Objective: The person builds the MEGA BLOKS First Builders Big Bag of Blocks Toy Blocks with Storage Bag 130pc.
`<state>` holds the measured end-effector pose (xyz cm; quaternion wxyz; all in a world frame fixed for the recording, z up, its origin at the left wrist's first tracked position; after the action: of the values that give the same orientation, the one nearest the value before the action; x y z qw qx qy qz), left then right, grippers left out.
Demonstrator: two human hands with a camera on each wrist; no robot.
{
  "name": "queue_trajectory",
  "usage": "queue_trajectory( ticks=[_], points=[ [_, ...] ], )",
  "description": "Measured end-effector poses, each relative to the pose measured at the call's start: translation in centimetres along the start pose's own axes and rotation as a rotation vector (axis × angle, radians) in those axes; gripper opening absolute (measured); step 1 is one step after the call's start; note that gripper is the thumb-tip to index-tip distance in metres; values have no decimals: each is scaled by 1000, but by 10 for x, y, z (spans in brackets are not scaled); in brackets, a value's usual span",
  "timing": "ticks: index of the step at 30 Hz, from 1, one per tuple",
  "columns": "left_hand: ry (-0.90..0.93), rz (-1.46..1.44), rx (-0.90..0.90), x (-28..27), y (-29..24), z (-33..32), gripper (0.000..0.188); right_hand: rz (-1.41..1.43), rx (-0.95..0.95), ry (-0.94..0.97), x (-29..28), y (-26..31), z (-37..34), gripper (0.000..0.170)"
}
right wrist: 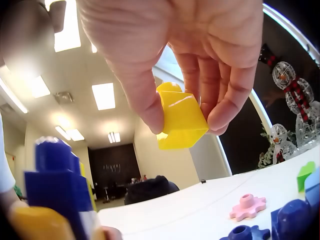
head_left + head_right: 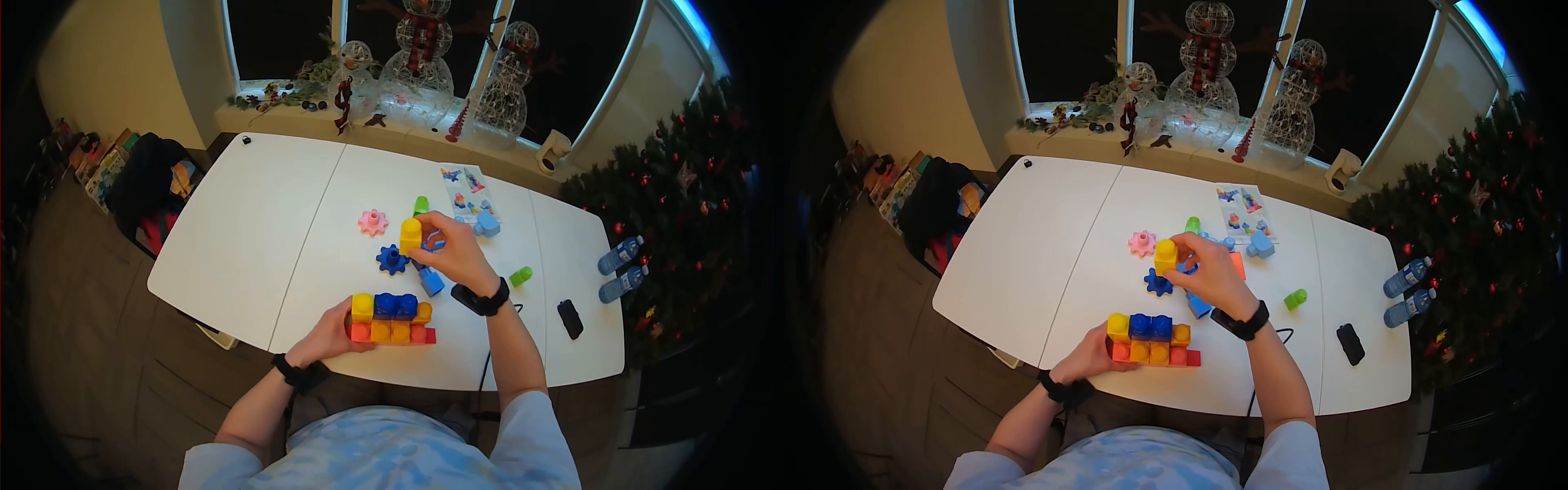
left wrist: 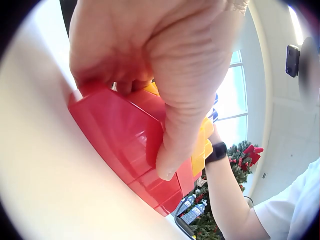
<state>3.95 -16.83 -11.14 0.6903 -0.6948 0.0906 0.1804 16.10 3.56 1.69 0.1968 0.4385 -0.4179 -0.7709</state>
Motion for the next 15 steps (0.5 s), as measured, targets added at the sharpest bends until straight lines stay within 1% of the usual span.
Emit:
queue_trajectory(
  ticks=[2,3,5,6,9,15],
  points=[
    [-11,-12,0,0,-5,0,69,155,39,-75,-14,-1,-35,43],
    [-6,-16,3,1,-4,1,69,150,43,-79,-15,3,-50,43],
    [4,-31,-1,1,-1,0,74,184,62,3,-9,7,-74,42],
    [11,-33,0,2,0,0,74,182,67,-2,-7,7,-82,42],
    [15,-20,-25,3,2,0,74,179,82,43,5,7,-92,41],
    [-11,20,-22,1,0,-1,74,136,61,36,16,-2,-95,42]
  ],
)
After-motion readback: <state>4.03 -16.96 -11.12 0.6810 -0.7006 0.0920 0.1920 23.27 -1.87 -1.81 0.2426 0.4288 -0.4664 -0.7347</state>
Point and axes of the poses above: each hand's wrist, its own z-axis towards the middle knuckle, its own x-axis out of the palm, y = z × x, the point moved 5 cm from there along z, towards the middle knuckle, and after that the axes turned 10 degrees about z, right-handed, at the moved point
